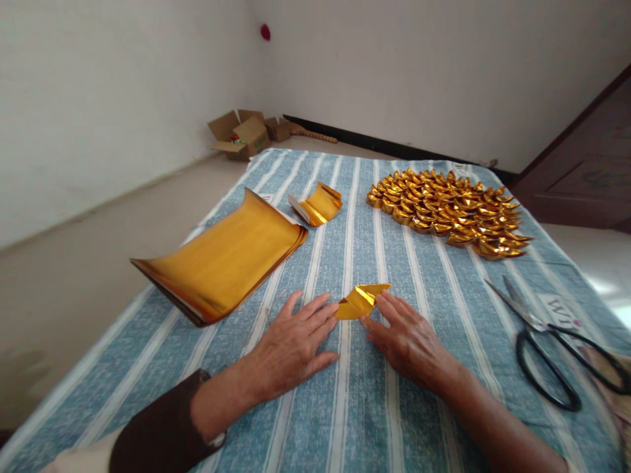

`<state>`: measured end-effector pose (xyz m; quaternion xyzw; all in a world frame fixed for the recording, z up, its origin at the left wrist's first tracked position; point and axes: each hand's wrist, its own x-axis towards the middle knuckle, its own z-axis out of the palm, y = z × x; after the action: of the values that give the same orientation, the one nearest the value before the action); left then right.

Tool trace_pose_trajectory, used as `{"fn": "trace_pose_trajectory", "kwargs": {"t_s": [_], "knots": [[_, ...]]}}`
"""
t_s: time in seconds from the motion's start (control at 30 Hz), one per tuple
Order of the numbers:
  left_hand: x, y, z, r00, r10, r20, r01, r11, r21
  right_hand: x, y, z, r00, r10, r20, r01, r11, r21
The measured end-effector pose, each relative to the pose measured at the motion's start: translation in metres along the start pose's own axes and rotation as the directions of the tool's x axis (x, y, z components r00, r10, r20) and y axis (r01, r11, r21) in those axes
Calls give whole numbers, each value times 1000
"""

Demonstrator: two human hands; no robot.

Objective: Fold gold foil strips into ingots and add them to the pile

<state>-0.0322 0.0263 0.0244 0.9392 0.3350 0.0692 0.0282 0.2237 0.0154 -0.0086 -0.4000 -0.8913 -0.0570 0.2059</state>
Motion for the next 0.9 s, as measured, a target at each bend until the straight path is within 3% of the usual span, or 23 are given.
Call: {"fn": "trace_pose_trajectory", "kwargs": {"t_s": [0.9], "knots": [[-13,-1,-1,997,-15,-79,20,997,72,1,1,2,1000,5,31,-5,1000,19]]}}
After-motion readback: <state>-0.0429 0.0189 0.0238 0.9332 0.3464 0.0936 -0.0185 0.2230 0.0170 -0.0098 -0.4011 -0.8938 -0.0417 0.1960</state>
